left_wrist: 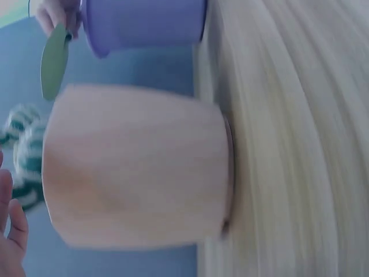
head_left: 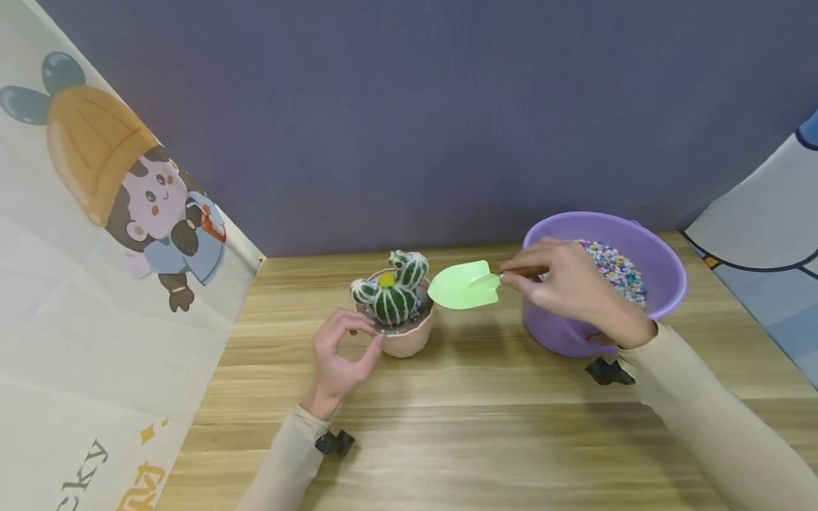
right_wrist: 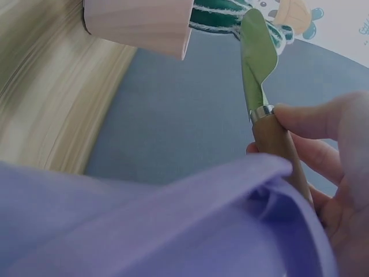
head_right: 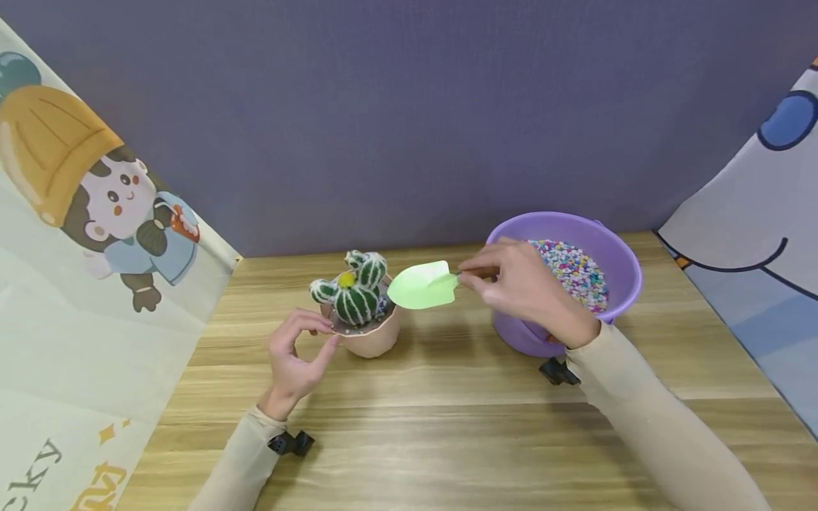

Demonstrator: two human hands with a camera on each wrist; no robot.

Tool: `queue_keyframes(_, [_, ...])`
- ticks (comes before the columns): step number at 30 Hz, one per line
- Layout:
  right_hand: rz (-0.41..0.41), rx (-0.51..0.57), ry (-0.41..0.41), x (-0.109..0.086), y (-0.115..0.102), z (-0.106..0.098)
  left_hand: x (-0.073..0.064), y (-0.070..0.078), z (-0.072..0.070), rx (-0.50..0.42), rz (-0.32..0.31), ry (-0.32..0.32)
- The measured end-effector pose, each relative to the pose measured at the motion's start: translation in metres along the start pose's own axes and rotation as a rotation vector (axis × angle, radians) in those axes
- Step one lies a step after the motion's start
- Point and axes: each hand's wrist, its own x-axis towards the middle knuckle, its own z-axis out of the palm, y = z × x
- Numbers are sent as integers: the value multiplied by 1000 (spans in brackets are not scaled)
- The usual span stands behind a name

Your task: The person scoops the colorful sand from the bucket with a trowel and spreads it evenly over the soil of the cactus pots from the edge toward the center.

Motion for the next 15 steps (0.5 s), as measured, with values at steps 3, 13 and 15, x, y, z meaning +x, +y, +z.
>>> queue_keyframes(3, [-1,-11,15,-3,2,-4,3,7,9,-8,71,-41])
queue_keyframes(13, [28,-18,30,-17,11,-14,7,21,31,-19,123,-108])
queue_keyframes(15, [44,-23,45,-19,13,-16,9,23,36,-22,111,-92])
